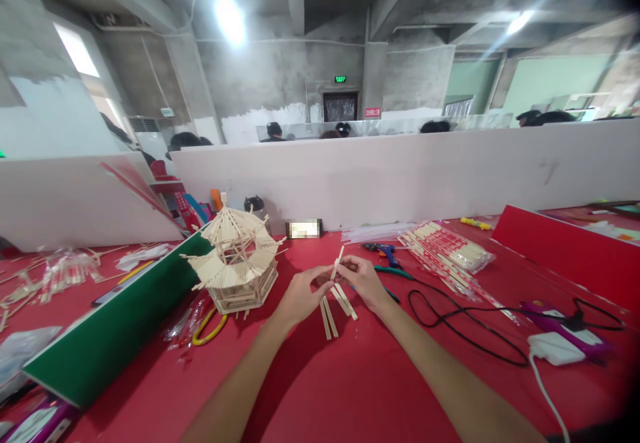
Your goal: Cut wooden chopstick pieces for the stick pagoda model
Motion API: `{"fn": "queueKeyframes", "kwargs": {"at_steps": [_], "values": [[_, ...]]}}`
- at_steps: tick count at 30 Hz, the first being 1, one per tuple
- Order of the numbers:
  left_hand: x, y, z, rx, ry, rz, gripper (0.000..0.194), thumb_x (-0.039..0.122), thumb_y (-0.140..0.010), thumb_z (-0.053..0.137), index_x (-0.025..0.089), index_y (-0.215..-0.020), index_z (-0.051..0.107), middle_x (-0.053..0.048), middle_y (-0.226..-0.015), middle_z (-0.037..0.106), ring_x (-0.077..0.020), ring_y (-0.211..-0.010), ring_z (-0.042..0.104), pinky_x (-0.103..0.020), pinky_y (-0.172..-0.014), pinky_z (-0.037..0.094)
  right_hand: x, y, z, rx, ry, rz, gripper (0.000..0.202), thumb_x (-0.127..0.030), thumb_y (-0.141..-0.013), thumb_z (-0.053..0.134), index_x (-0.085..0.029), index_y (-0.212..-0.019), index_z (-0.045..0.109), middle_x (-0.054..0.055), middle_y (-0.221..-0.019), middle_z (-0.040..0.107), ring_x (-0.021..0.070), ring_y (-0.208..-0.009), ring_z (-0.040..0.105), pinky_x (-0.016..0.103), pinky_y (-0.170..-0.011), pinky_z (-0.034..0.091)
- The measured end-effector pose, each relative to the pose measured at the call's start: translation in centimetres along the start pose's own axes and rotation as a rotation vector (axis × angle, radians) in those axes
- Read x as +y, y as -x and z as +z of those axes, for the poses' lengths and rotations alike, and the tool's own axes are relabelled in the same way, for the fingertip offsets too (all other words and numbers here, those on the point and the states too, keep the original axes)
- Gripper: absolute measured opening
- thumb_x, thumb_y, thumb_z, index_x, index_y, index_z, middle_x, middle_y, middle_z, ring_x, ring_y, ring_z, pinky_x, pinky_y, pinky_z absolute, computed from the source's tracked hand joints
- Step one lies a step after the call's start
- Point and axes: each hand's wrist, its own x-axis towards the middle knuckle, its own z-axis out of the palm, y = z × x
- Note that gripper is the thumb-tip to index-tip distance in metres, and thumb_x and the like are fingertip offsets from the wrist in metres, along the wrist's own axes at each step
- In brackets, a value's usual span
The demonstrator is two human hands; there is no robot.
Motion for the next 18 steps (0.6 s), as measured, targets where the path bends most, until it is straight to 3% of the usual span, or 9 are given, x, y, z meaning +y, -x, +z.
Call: {"fn": "queueKeyframes", "kwargs": {"at_steps": [6,11,18], "values": [[-0.6,-0.1,0.7,0.061,0.163,-0.173,0.029,0.035,-0.081,0.065,0.018,-0.104,0.063,-0.006,-0.083,0.074,-0.0187,-0.074,0.068,-0.028,-0.07,0.051,0.3,0.2,0.3,-0.051,0.084,-0.033,0.026,-0.042,-0.07,0.075,-0.018,-0.076,0.066,0.002,-0.071,0.067,0.0185,-0.067,0.064,0.032,-0.069,0.055],[-1.2,-0.2,1.1,0.047,0.26,-0.224,0.026,0.032,-0.077,0.068,0.017,-0.098,0.063,-0.006,-0.081,0.074,-0.019,-0.073,0.068,-0.026,-0.065,0.05,0.7,0.2,0.3,-0.065,0.304,-0.149,0.023,-0.04,-0.076,0.068,-0.017,-0.077,0.067,0.003,-0.072,0.068,0.0177,-0.068,0.063,0.028,-0.066,0.05],[-2.4,-0.3,1.3,0.05,0.308,-0.27,0.03,0.034,-0.074,0.07,0.016,-0.097,0.063,-0.005,-0.074,0.073,-0.0181,-0.067,0.067,-0.026,-0.062,0.05,0.7,0.1,0.3,-0.096,0.432,-0.247,0.019,-0.036,-0.08,0.063,-0.017,-0.08,0.068,0.004,-0.079,0.071,0.0189,-0.077,0.066,0.03,-0.076,0.049]]}}
